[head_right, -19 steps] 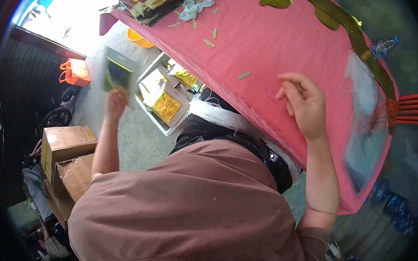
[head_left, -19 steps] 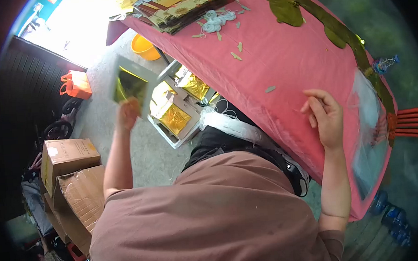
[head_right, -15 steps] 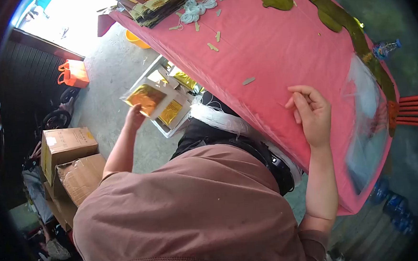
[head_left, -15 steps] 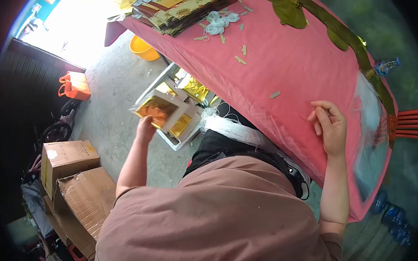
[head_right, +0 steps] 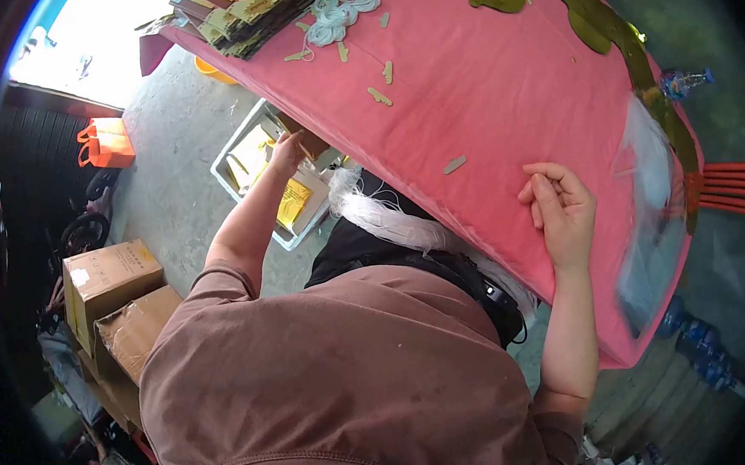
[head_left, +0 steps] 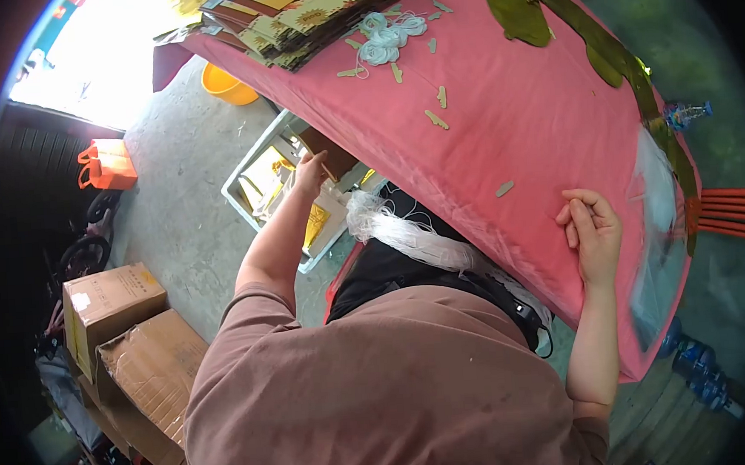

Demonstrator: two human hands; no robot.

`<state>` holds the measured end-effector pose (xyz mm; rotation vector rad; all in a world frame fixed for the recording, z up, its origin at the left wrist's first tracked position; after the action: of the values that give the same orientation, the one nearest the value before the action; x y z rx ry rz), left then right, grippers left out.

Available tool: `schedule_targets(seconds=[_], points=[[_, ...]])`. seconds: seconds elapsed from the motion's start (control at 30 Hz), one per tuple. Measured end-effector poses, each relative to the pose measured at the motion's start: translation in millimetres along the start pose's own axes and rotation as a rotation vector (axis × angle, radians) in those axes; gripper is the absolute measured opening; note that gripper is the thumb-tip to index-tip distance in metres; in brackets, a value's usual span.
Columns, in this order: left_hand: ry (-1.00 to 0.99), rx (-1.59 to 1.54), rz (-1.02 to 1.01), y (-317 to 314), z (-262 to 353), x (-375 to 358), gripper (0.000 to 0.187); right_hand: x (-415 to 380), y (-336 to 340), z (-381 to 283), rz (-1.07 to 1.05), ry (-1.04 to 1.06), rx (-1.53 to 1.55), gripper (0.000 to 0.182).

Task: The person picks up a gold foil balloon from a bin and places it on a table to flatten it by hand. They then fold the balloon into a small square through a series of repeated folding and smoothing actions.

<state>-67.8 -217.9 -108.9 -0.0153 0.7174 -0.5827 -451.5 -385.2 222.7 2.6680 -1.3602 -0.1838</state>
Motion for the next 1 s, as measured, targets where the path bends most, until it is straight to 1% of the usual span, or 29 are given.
schedule_targets(seconds=[0.07,0.1,0.17,0.2,0.27,0.3,0.33,0.43,0.5,0.53,0.57,0.6,0.63,0.67,0.73,0.77,0.8,0.83,0.87,0.9,0.93,0.97,1.0], points=[[0.005,-0.049,0.067,-6,-8,10,0.018,-1,0,1,0.011,-0.012,-0.005,0.016],[0.007,-0.048,0.063,-7,-13,17,0.018,-1,0,1,0.003,-0.003,-0.007,0.016],[-0.009,-0.012,0.052,-9,-15,26,0.026,0,-1,1,-0.001,0.009,-0.007,0.016],[-0.006,-0.010,0.049,-8,-16,27,0.026,0,-1,1,0.001,0.004,-0.017,0.016],[0.220,0.325,0.187,-2,-19,25,0.037,-1,-1,0,0.001,-0.003,-0.027,0.016],[0.280,0.476,0.176,7,-26,30,0.044,-2,-1,-1,-0.006,0.004,-0.026,0.016],[0.276,0.478,0.178,15,-36,32,0.044,-2,-1,-1,-0.012,0.013,-0.023,0.016],[0.292,0.474,0.128,28,-43,5,0.039,-2,-2,-1,-0.029,-0.007,-0.010,0.016],[0.259,0.462,-0.130,21,-17,-23,0.037,2,-5,-8,-0.030,-0.003,-0.030,0.016],[0.249,0.467,-0.137,21,-7,-29,0.037,5,-5,-11,-0.030,-0.001,-0.056,0.016],[0.057,0.782,-0.266,21,7,-32,0.037,10,-3,-11,-0.019,0.009,-0.055,0.016],[-0.151,1.093,-0.392,16,23,-39,0.036,16,-1,-11,-0.005,0.054,-0.121,0.016],[-0.225,1.202,-0.506,-1,55,-65,0.035,25,1,-12,0.009,0.099,-0.185,0.016],[-0.298,1.312,-0.621,-22,97,-103,0.035,38,4,-12,0.020,0.110,-0.182,0.016],[-0.280,1.408,-0.949,-74,179,-173,0.028,72,16,-19,-0.057,0.365,-0.542,0.019],[-0.237,1.367,-1.070,-94,204,-198,0.026,87,19,-18,-0.043,0.371,-0.542,0.019],[-0.192,1.324,-1.187,-113,222,-217,0.025,102,19,-16,-0.056,0.449,-0.599,0.020],[-0.200,1.334,-1.188,-131,239,-229,0.025,116,17,-14,-0.070,0.526,-0.656,0.022],[-0.187,1.311,-1.275,-150,255,-236,0.023,132,15,-10,-0.060,0.532,-0.652,0.022],[-0.171,1.285,-1.360,-169,264,-238,0.022,147,11,-5,-0.015,0.568,-0.717,0.025],[-0.338,1.223,-1.278,-192,269,-236,0.022,160,7,1,0.030,0.601,-0.782,0.028],[-0.502,1.155,-1.194,-217,272,-232,0.021,172,4,10,0.042,0.605,-0.778,0.028],[-0.752,1.303,-0.998,-243,271,-220,0.023,182,1,18,0.070,0.606,-0.792,0.031]])
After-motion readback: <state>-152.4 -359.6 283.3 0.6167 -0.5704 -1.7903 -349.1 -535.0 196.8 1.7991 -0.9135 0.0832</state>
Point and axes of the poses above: each hand's wrist, its own x-axis towards the middle knuckle, its own y-axis out of the back of the hand, z = x × y, the point moved 1 cm from there along x, towards the middle knuckle, and after that the axes turned 2 degrees about x, right-handed, at the moved point
